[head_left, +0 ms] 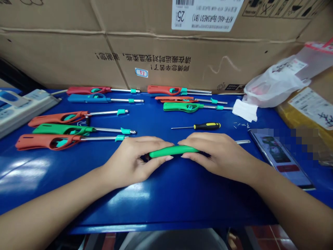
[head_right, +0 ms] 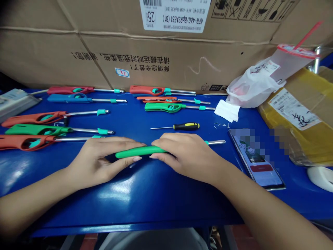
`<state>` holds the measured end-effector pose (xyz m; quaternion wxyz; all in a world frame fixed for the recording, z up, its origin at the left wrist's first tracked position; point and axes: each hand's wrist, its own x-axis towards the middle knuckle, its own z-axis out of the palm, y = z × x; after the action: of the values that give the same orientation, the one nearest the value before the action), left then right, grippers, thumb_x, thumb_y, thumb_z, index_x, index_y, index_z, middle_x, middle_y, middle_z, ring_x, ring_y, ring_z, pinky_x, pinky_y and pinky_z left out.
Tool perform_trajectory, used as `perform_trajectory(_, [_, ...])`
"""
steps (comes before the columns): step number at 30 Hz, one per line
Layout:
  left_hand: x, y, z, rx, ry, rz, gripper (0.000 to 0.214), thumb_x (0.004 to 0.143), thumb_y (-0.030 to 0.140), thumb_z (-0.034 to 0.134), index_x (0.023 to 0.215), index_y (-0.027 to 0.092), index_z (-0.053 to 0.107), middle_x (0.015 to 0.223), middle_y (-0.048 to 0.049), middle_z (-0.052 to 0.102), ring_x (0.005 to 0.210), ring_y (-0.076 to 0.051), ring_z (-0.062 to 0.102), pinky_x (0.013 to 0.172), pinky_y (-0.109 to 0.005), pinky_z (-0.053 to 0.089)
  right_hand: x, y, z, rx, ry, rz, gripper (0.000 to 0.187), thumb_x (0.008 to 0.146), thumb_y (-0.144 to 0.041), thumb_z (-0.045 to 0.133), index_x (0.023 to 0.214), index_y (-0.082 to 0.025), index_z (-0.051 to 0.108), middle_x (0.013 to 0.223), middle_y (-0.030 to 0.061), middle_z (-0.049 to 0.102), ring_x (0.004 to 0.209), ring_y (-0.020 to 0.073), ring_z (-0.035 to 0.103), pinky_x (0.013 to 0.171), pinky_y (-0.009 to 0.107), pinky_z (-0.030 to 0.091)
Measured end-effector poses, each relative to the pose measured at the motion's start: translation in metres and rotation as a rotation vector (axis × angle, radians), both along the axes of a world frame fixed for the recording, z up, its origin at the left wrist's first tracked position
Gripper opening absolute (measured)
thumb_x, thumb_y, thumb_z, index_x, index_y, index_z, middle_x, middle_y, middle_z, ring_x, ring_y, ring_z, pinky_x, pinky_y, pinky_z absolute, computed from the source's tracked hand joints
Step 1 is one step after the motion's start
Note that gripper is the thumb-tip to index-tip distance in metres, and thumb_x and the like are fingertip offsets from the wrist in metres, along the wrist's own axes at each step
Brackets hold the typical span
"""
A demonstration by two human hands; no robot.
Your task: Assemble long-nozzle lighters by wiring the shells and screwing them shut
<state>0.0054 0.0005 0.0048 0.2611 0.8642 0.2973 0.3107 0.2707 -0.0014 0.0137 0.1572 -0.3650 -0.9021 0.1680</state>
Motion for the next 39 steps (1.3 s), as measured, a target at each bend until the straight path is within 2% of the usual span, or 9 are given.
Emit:
perform_trajectory(3, [-0.004,0.005,0.0,0.0,0.03,-0.023,0.022,0.096,0.023,0.068,0.117,0.021,0.076,0.113,-0.0043,0.08,0.097,-0.018,0.077,0.089,-0.026,0.061,0.009,0.005,0.005,0.016,-0.13,0.018,0.027,0.105,-0.039,0.054,0.117,-0.022,0.072,0.115,0.0066,0.077,0.102,0.0227,0.071,0.085,0.035,0.052])
perform_trajectory(6, [-0.007,0.007,0.001,-0.007,0.019,-0.002,0.021,0.096,0.025,0.069,0.116,0.021,0.076,0.111,-0.0048,0.081,0.095,-0.018,0.077,0.086,-0.026,0.061,0.016,0.008,0.011,-0.008,-0.222,0.0,0.024,0.105,-0.028,0.049,0.105,-0.021,0.073,0.097,0.0044,0.076,0.086,0.0212,0.07,0.075,0.034,0.05])
perform_trajectory(9, [-0.008,0.006,0.002,-0.002,0.021,0.004,0.02,0.097,0.027,0.068,0.115,0.021,0.075,0.109,-0.0046,0.081,0.091,-0.017,0.077,0.083,-0.026,0.061,0.018,0.008,0.014,-0.005,-0.253,-0.009,0.025,0.104,-0.026,0.049,0.097,-0.02,0.072,0.084,0.0027,0.072,0.074,0.0199,0.067,0.068,0.033,0.046])
perform_trajectory(14, [-0.009,0.006,0.0,0.126,0.16,0.022,0.023,0.099,0.027,0.064,0.117,0.018,0.073,0.109,-0.0069,0.079,0.092,-0.017,0.076,0.086,-0.027,0.06,0.015,0.006,0.012,-0.023,-0.278,-0.004,0.026,0.105,-0.032,0.049,0.099,-0.021,0.072,0.088,0.0021,0.074,0.079,0.0216,0.069,0.071,0.034,0.044])
perform_trajectory(18, [-0.009,0.009,-0.004,0.196,0.25,0.003,0.024,0.102,0.029,0.06,0.121,0.018,0.071,0.113,-0.0069,0.077,0.099,-0.018,0.075,0.088,-0.028,0.059,0.01,0.004,0.006,-0.083,-0.264,0.009,0.03,0.108,-0.037,0.046,0.11,-0.022,0.071,0.098,0.0028,0.075,0.089,0.0216,0.07,0.076,0.035,0.045])
perform_trajectory(23, [-0.009,0.013,-0.006,0.181,0.241,0.001,0.022,0.104,0.028,0.057,0.119,0.019,0.07,0.111,-0.007,0.077,0.098,-0.018,0.073,0.088,-0.028,0.057,0.008,0.004,0.006,-0.093,-0.263,-0.023,0.03,0.107,-0.042,0.048,0.101,-0.021,0.069,0.097,0.003,0.073,0.087,0.0208,0.068,0.072,0.033,0.043])
perform_trajectory(27, [-0.01,0.011,-0.006,0.111,0.233,0.033,0.021,0.104,0.03,0.057,0.116,0.018,0.069,0.106,-0.0076,0.075,0.092,-0.018,0.072,0.082,-0.027,0.056,0.007,0.003,0.007,0.008,-0.323,-0.042,0.026,0.106,-0.036,0.05,0.089,-0.02,0.06,0.088,0.0024,0.069,0.073,0.0187,0.062,0.065,0.032,0.038])
perform_trajectory(30, [-0.01,0.009,-0.007,0.091,0.218,0.059,0.019,0.103,0.031,0.057,0.113,0.018,0.067,0.101,-0.0062,0.073,0.087,-0.017,0.07,0.076,-0.026,0.054,0.007,0.004,0.006,0.081,-0.334,-0.033,0.026,0.106,-0.032,0.05,0.086,-0.019,0.06,0.083,0.0031,0.068,0.073,0.0194,0.062,0.065,0.033,0.038])
perform_trajectory(39, [-0.008,0.009,-0.006,0.147,0.216,0.075,0.019,0.102,0.028,0.06,0.114,0.016,0.067,0.102,-0.0054,0.072,0.09,-0.017,0.07,0.078,-0.026,0.053,0.006,0.01,0.004,0.045,-0.261,-0.051,0.03,0.107,-0.04,0.047,0.102,-0.019,0.068,0.099,0.005,0.074,0.089,0.0227,0.07,0.072,0.034,0.046])
